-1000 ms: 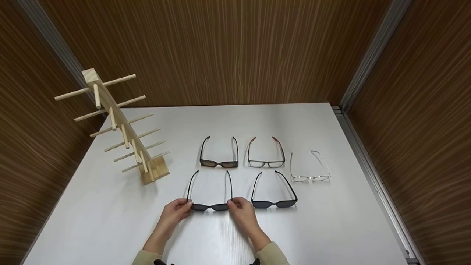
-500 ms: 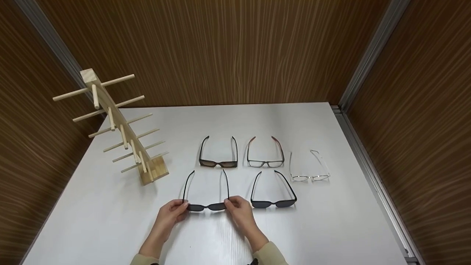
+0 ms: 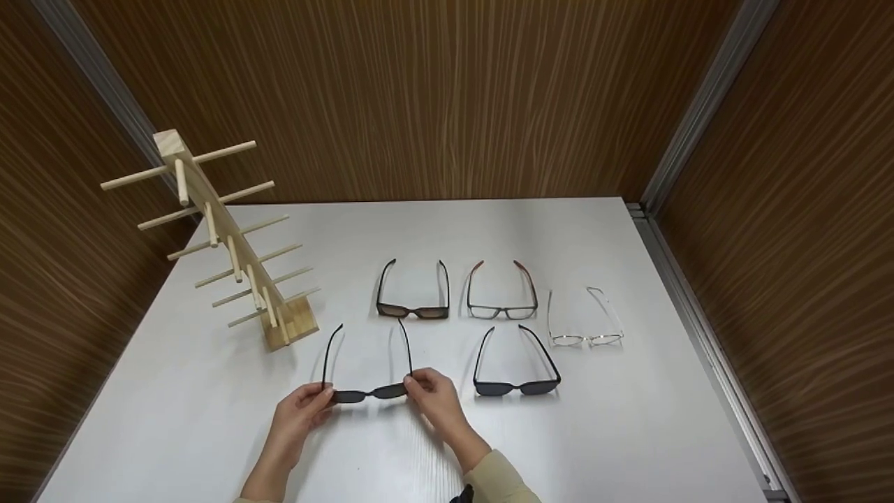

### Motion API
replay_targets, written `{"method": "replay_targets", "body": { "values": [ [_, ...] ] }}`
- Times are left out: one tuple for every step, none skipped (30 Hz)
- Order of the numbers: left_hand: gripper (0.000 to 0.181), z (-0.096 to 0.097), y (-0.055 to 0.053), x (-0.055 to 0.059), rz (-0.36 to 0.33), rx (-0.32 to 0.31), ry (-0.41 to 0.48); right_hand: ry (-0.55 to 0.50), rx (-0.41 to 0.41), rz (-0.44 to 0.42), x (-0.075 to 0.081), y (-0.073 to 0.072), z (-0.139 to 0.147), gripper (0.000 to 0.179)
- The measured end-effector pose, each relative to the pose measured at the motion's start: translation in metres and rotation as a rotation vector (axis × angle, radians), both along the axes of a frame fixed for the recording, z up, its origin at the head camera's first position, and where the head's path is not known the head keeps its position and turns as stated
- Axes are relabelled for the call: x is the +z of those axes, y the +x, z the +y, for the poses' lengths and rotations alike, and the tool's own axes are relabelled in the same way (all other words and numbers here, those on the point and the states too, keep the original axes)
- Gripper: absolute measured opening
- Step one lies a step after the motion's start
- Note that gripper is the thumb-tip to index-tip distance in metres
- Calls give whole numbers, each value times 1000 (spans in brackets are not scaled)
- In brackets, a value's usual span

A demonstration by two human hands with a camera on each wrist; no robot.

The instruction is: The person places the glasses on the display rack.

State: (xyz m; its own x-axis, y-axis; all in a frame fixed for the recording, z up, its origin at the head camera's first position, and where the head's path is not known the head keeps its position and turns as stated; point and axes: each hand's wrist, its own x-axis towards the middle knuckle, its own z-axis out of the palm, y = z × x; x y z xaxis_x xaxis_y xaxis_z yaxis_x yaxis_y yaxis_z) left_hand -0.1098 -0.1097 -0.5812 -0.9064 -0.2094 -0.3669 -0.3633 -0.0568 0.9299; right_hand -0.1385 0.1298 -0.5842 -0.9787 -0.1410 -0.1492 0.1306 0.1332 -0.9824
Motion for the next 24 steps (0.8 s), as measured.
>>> {"method": "replay_targets", "body": {
  "values": [
    [38, -1, 0, 1, 2, 10, 3, -8, 12, -5, 1, -1, -2, 39],
    [37, -3, 0, 1, 4, 21, 4, -23, 22, -10, 2, -2, -3, 39],
    [35, -4, 0, 2, 5, 32, 6, -36, 32, -13, 4, -3, -5, 39],
    [34, -5, 0, 3, 3, 45, 5, -48, 42, -11, 7, -3, -6, 38],
    [34, -5, 0, 4, 5, 55, 3, -61, 52, -9, 11, -3, -8, 36],
    [33, -6, 1, 5, 7, 65, -1, -73, 61, -4, 15, -2, -9, 34],
    [32, -6, 1, 5, 9, 73, -9, -75, 67, 2, 20, -2, -11, 32],
    [32, -7, 1, 6, 10, 78, -21, -76, 71, 8, 24, -1, -12, 30],
    [31, -7, 2, 6, 14, 81, -34, -72, 76, 13, 28, 0, -13, 29],
    [31, -8, 3, 7, 21, 86, -50, -72, 83, 19, 32, 1, -14, 27],
    [31, -8, 3, 8, 29, 88, -65, -79, 86, 23, 35, 2, -16, 27],
    [31, -9, 4, 9, 32, 91, -79, -83, 92, 25, 37, 2, -17, 26],
    [32, -10, 4, 10, 35, 93, -92, -92, 96, 27, 38, 2, -18, 26],
    [33, -12, 5, 11, 34, 96, -103, -99, 103, 31, 38, 2, -19, 27],
    [34, -13, 5, 13, 36, 100, -110, -106, 110, 36, 39, 1, -21, 27],
    [34, -15, 6, 14, 37, 105, -114, -115, 115, 40, 39, 1, -22, 27],
    [34, -16, 6, 15, 36, 109, -116, -124, 119, 42, 39, 0, -23, 28],
    [34, -17, 7, 17, 37, 115, -117, -126, 123, 44, 40, -1, -25, 27],
    [34, -18, 8, 18, 38, 120, -118, -131, 126, 46, 40, -1, -27, 27],
    [33, -19, 8, 20, 40, 126, -120, -128, 131, 49, 41, -1, -28, 27],
    [32, -20, 9, 21, 42, 132, -121, -130, 134, 53, 42, -2, -29, 27],
    [33, -21, 10, 22, 42, 136, -123, -133, 138, 57, 43, -2, -31, 27],
    [33, -22, 10, 23, 42, 142, -125, -129, 143, 61, 44, -3, -32, 27],
    [34, -24, 11, 24, 38, 147, -125, -128, 149, 64, 44, -3, -33, 27]
  ]
}}
